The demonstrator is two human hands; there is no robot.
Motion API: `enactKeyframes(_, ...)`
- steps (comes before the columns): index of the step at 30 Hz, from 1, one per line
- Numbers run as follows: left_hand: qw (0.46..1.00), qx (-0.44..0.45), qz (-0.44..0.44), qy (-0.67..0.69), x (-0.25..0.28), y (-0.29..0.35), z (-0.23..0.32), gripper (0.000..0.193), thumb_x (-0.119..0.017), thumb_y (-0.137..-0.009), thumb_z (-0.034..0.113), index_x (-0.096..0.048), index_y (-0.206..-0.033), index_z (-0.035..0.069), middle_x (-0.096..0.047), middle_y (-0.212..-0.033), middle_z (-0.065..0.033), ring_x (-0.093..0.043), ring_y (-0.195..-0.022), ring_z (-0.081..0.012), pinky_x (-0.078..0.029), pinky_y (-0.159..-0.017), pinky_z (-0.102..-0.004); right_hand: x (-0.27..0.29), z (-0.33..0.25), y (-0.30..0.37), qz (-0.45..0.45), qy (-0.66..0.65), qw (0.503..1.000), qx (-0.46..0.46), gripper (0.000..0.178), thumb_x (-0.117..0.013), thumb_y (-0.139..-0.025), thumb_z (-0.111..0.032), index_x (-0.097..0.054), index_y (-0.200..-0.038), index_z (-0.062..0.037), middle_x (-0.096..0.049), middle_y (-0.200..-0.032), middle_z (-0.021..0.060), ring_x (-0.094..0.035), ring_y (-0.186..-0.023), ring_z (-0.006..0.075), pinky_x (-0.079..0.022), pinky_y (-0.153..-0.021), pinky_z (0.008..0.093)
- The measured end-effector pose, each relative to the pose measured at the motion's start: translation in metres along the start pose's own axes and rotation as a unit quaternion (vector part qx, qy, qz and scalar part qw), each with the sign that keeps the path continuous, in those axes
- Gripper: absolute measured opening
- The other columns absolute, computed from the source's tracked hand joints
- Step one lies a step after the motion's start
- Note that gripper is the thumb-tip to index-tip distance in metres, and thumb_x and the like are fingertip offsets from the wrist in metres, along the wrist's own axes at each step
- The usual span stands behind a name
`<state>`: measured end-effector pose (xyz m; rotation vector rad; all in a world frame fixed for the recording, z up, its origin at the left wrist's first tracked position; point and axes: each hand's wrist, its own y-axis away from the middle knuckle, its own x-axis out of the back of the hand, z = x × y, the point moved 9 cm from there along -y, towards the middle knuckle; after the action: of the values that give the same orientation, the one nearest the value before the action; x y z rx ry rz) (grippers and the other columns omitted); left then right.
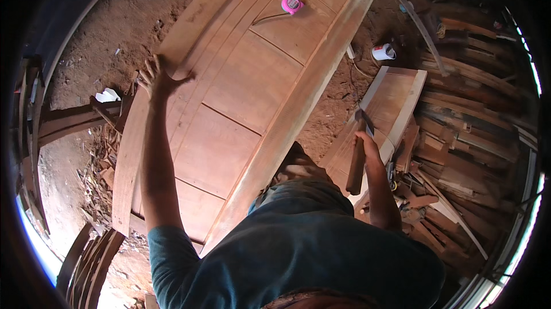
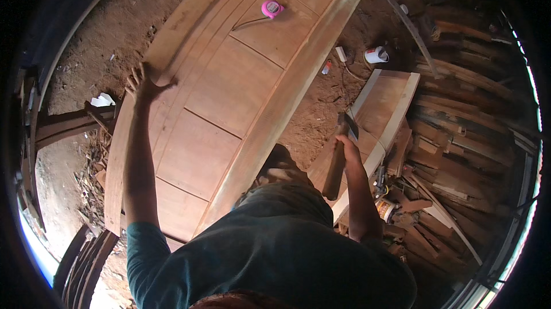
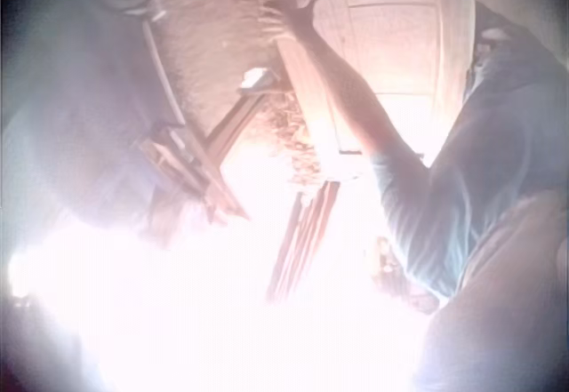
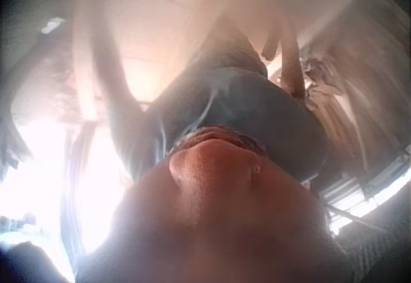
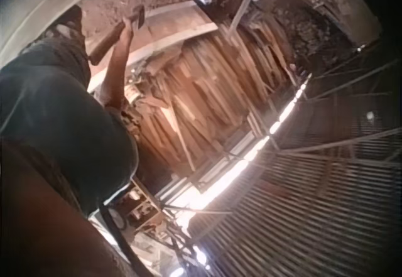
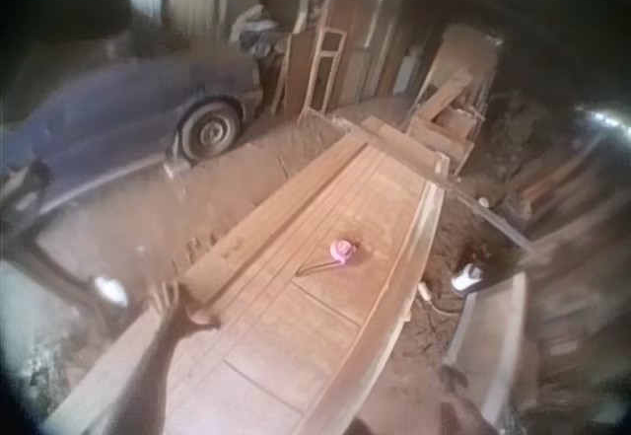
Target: The person is assembling a wooden structure, possibly a door or panel, using a hammer and a metal strip. They position the metal strip on the wood, hammer it into place, and adjust the wood pieces to fit together.
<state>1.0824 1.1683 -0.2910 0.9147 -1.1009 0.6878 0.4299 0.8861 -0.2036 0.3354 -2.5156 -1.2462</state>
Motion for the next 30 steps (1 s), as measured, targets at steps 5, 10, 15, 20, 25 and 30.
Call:
enactKeyframes(5,0.998,-0.029,0.011,0.059,-0.014,-0.026,-0.011,0.157,-0.08,-0.044,0.085,-0.006,-0.16,0.009,-0.023,-0.16,-0.0251,-0.021,-0.147,-0.0457,-0.017,-0.117,-0.0621,-0.014,0.061,-0.051,0.091,-0.024,0.991,-0.099,0.018,-0.065,-0.087,-0.028,-0.064,-0.081,-0.0119,-0.061,-0.071,0.0029,-0.059,-0.062,0.0185,-0.05,-0.058,0.0348)
enactKeyframes(10,0.999,-0.01,0.05,-0.012,0.008,-0.017,0.001,0.157,-0.081,-0.043,0.084,-0.009,-0.16,0.008,-0.028,-0.158,-0.0258,-0.025,-0.145,-0.0461,-0.02,-0.117,-0.0594,-0.113,0.041,-0.061,-0.192,0.1,0.974,-0.069,0.018,-0.064,-0.089,-0.025,-0.061,-0.076,-0.0123,-0.059,-0.066,0.0001,-0.059,-0.06,0.0156,-0.049,-0.058,0.0298)
enactKeyframes(15,0.998,0.02,0.054,-0.034,0.009,-0.015,-0.011,0.158,-0.081,-0.04,0.085,-0.012,-0.159,0.009,-0.027,-0.158,-0.0261,-0.028,-0.144,-0.047,-0.022,-0.116,-0.0598,-0.042,0.022,-0.066,-0.05,-0.004,0.996,-0.067,0.022,-0.065,-0.088,-0.029,-0.057,-0.075,-0.0132,-0.059,-0.067,0.0013,-0.061,-0.06,0.0154,-0.052,-0.058,0.0301)
enactKeyframes(20,0.999,0.024,0.022,-0.032,0.018,-0.014,0.012,0.159,-0.081,-0.038,0.085,-0.011,-0.159,0.008,-0.028,-0.157,-0.0266,-0.029,-0.143,-0.0468,-0.024,-0.116,-0.0588,-0.017,0.024,-0.14,0.003,0.034,0.998,-0.051,0.025,-0.061,-0.09,-0.03,-0.057,-0.073,-0.0128,-0.058,-0.064,0.0012,-0.059,-0.059,0.0154,-0.051,-0.058,0.0315)
enactKeyframes(25,0.992,-0.043,0.026,0.112,-0.027,-0.037,-0.028,0.161,-0.09,-0.044,0.072,-0.002,-0.157,-0.002,-0.021,-0.16,-0.0281,-0.024,-0.149,-0.0373,-0.026,-0.119,-0.0481,-0.102,-0.028,-0.103,-0.21,0.145,0.967,-0.016,0.022,-0.064,-0.088,-0.032,-0.062,-0.082,-0.0112,-0.062,-0.071,0.0017,-0.06,-0.06,0.0171,-0.05,-0.066,0.0318)
enactKeyframes(30,0.999,-0.012,0.042,-0.002,-0.007,-0.026,-0.009,0.157,-0.084,-0.04,0.08,-0.009,-0.159,0.01,-0.026,-0.156,-0.0248,-0.027,-0.145,-0.0409,-0.024,-0.116,-0.0537,-0.012,-0.026,-0.1,-0.082,-0.058,0.995,-0.004,0.016,-0.068,-0.088,-0.026,-0.062,-0.088,-0.0109,-0.063,-0.073,0.0013,-0.06,-0.06,0.0149,-0.05,-0.061,0.0307)
